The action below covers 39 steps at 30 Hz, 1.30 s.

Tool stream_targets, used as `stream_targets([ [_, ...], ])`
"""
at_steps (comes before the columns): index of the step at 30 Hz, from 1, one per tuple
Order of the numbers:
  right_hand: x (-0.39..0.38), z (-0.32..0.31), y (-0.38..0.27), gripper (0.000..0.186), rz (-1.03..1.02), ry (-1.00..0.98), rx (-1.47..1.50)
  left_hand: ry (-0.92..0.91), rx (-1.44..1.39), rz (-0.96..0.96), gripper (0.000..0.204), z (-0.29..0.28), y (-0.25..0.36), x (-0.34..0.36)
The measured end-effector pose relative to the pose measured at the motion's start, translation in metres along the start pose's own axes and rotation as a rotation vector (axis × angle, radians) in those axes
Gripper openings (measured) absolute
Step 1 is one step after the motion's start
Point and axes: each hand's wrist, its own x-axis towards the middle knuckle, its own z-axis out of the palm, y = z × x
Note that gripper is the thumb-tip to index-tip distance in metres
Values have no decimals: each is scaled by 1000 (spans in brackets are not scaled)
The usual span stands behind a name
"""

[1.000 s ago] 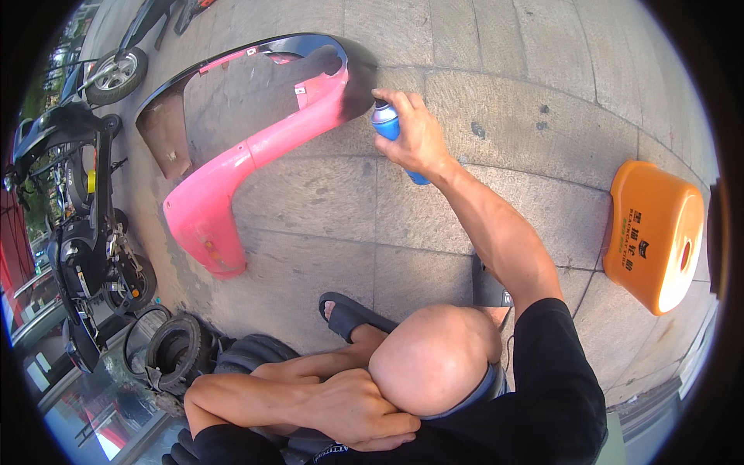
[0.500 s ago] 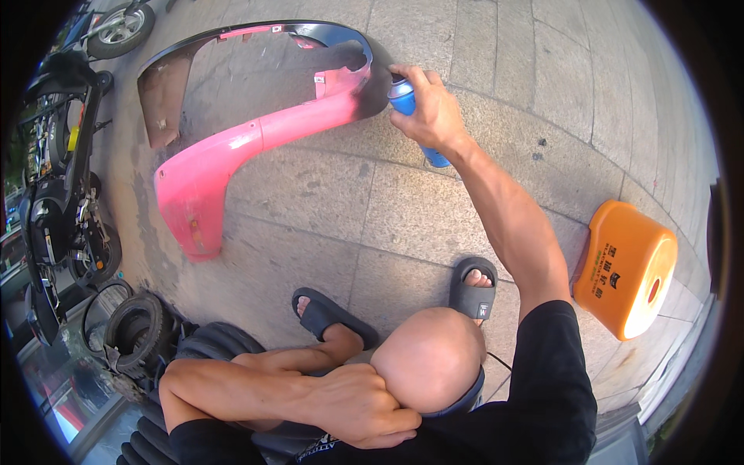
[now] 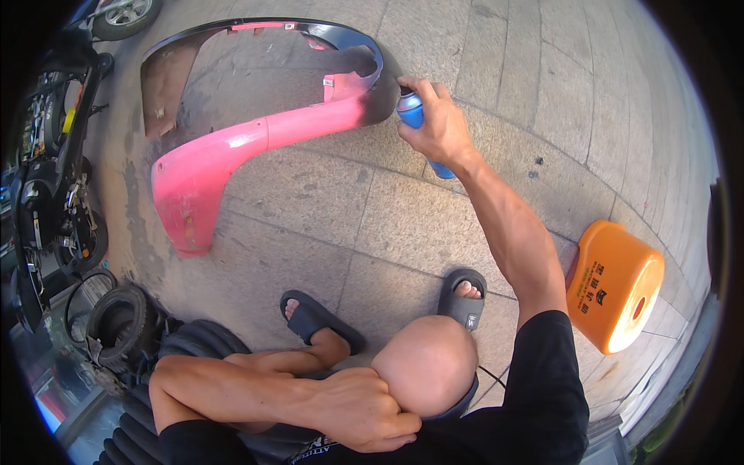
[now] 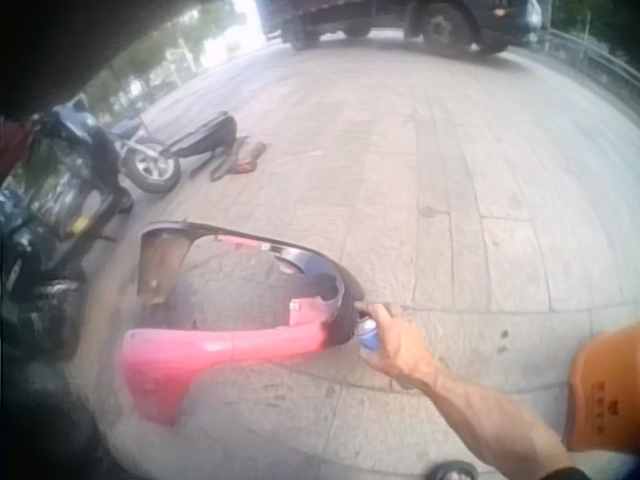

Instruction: The person is spray painting a pink motorcycle fender with black paint. They hold the spray can in their right hand and apply the paint in sweeping motions across the surface of the fender, which is resting on the ground.

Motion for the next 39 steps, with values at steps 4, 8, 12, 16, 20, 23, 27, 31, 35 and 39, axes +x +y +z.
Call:
stream_targets([
  [4,-1,-3,0,71,67,-48,-42,-1,8,6,36,-1,0,0],
  [8,3,-6,-1,72,45,-37,-36,-12,-6,-15,35,-2,1,1],
  [12,11,-8,-1,71,30,-21,-55,-6,-4,-15,35,-2,2,2],
  [16,20,-8,-1,69,17,-37,-90,-26,-15,-37,36,-3,3,1],
  [20,25,-10,-4,69,35,-33,-126,-8,-14,-30,35,-2,3,2],
  [23,14,-9,-9,69,18,-113,-99,-21,7,-54,35,-3,3,0],
  [27,7,-5,-16,70,-12,-145,-74,-6,21,-19,32,-2,2,0],
  [31,17,-2,-23,70,-42,-143,-80,26,70,35,27,3,0,2],
  [35,24,-1,-32,69,-107,-150,-66,21,69,21,28,4,-1,0],
  [39,25,-2,-36,70,-64,-221,-99,33,56,12,30,3,0,0],
])
